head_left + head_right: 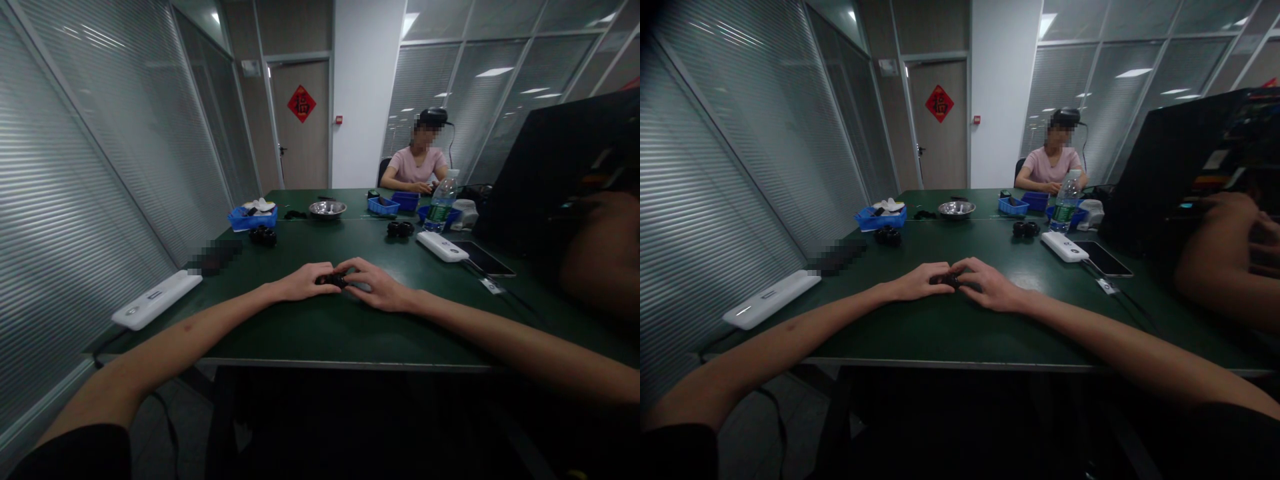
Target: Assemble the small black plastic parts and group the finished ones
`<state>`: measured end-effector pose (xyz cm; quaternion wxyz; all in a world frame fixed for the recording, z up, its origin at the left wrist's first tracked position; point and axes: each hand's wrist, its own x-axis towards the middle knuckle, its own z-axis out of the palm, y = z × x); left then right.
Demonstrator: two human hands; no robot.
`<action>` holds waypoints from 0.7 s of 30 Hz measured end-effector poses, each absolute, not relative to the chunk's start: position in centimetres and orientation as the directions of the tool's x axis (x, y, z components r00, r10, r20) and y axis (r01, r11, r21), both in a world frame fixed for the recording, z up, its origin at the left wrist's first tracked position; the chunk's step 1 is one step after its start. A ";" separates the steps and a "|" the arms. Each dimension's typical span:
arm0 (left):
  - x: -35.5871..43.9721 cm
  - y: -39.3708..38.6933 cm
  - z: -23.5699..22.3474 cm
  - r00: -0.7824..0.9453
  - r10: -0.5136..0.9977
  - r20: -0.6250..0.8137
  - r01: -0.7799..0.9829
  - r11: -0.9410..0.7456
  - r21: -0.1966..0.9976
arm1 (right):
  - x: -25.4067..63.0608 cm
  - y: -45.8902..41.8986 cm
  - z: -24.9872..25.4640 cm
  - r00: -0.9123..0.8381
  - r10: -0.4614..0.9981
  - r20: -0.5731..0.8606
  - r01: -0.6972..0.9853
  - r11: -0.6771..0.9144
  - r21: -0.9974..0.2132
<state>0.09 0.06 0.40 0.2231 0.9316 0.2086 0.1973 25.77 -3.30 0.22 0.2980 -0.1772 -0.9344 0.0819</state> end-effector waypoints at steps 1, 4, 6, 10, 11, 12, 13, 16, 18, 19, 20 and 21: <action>0.1 0.1 0.4 0.836 0.474 0.276 0.297 -0.814 0.499 | 25.8 -3.3 0.2 -0.759 0.381 0.528 0.286 0.924 -0.256; 0.1 0.2 0.3 0.834 0.477 0.276 0.300 -0.813 0.499 | 25.7 -3.2 0.2 -0.761 0.381 0.526 0.298 0.924 -0.238; 0.1 0.3 0.2 0.833 0.479 0.278 0.303 -0.814 0.496 | 25.7 -3.1 0.2 -0.767 0.374 0.522 0.297 0.927 -0.228; 0.1 0.5 0.1 0.837 0.467 0.287 0.293 -0.824 0.485 | 25.7 -3.3 0.3 -0.766 0.369 0.526 0.289 0.929 -0.230; 0.1 0.4 0.1 0.837 0.465 0.289 0.290 -0.824 0.486 | 25.7 -3.4 0.3 -0.764 0.374 0.526 0.292 0.927 -0.234; 0.1 0.4 0.2 0.838 0.463 0.287 0.288 -0.824 0.489 | 25.7 -3.5 0.4 -0.763 0.380 0.523 0.298 0.925 -0.238; 0.1 0.3 0.2 0.841 0.461 0.285 0.284 -0.822 0.494 | 25.7 -3.5 0.4 -0.762 0.385 0.521 0.304 0.923 -0.237; 0.1 0.2 0.3 0.841 0.463 0.279 0.284 -0.818 0.500 | 25.7 -3.4 0.4 -0.764 0.383 0.520 0.313 0.924 -0.221; 0.1 0.2 0.3 0.838 0.469 0.278 0.294 -0.819 0.493 | 25.8 -3.3 0.2 -0.767 0.374 0.521 0.306 0.927 -0.216; 0.1 0.3 0.3 0.836 0.472 0.279 0.299 -0.819 0.490 | 25.8 -3.3 0.2 -0.768 0.372 0.521 0.301 0.928 -0.220; 0.1 0.3 0.2 0.835 0.474 0.280 0.301 -0.819 0.488 | 25.7 -3.3 0.2 -0.768 0.372 0.522 0.295 0.928 -0.227; 0.1 0.3 0.2 0.834 0.475 0.280 0.303 -0.819 0.487 | 25.7 -3.3 0.2 -0.766 0.373 0.524 0.291 0.928 -0.234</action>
